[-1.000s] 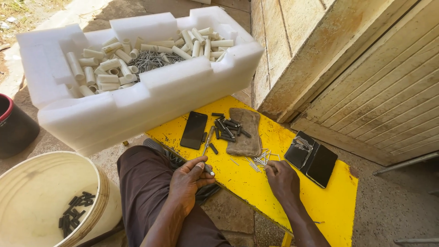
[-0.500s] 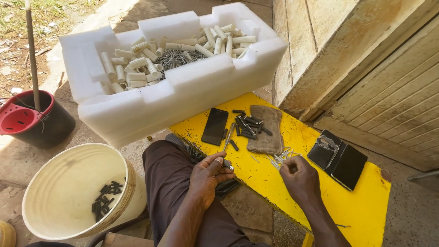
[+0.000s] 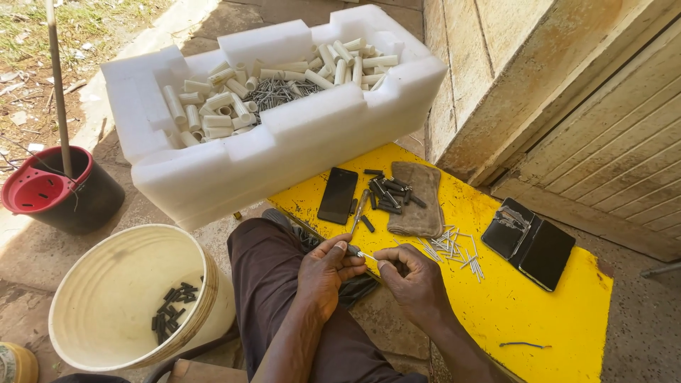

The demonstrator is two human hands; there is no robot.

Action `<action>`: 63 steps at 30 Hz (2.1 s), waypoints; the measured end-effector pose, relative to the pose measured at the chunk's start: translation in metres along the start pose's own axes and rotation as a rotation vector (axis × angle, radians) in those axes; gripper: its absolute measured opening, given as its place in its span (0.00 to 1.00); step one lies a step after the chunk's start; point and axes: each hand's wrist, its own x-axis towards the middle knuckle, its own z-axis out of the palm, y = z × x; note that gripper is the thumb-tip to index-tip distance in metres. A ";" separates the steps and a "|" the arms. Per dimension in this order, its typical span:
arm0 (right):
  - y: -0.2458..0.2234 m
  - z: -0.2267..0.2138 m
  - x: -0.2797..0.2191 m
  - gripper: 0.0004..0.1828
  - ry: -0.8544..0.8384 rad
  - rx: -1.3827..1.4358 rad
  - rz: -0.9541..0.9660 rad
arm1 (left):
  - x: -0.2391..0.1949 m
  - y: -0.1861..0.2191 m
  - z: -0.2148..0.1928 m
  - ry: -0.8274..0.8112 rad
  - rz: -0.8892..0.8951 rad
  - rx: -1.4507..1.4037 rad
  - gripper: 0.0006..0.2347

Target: The person is manually assembling small white cylindrical components by inserting metal pins into them on a yellow work surface.

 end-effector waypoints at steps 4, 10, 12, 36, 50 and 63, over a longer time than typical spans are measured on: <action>-0.005 0.002 0.000 0.13 0.011 0.026 0.032 | -0.001 0.001 0.002 0.002 0.001 0.008 0.15; 0.000 0.004 -0.006 0.13 0.009 0.011 0.085 | 0.001 -0.003 -0.002 -0.012 0.022 -0.024 0.15; 0.001 0.004 -0.006 0.13 0.028 0.005 0.075 | 0.003 -0.003 -0.003 -0.012 0.030 -0.021 0.14; 0.004 0.024 -0.007 0.13 0.067 0.152 0.161 | 0.000 -0.002 0.002 0.071 0.110 0.001 0.16; 0.020 0.030 -0.009 0.12 0.067 0.051 -0.051 | -0.007 0.000 0.004 0.075 0.141 0.044 0.17; 0.011 0.030 -0.009 0.09 0.149 0.036 -0.146 | -0.007 0.004 0.008 0.099 0.130 0.009 0.17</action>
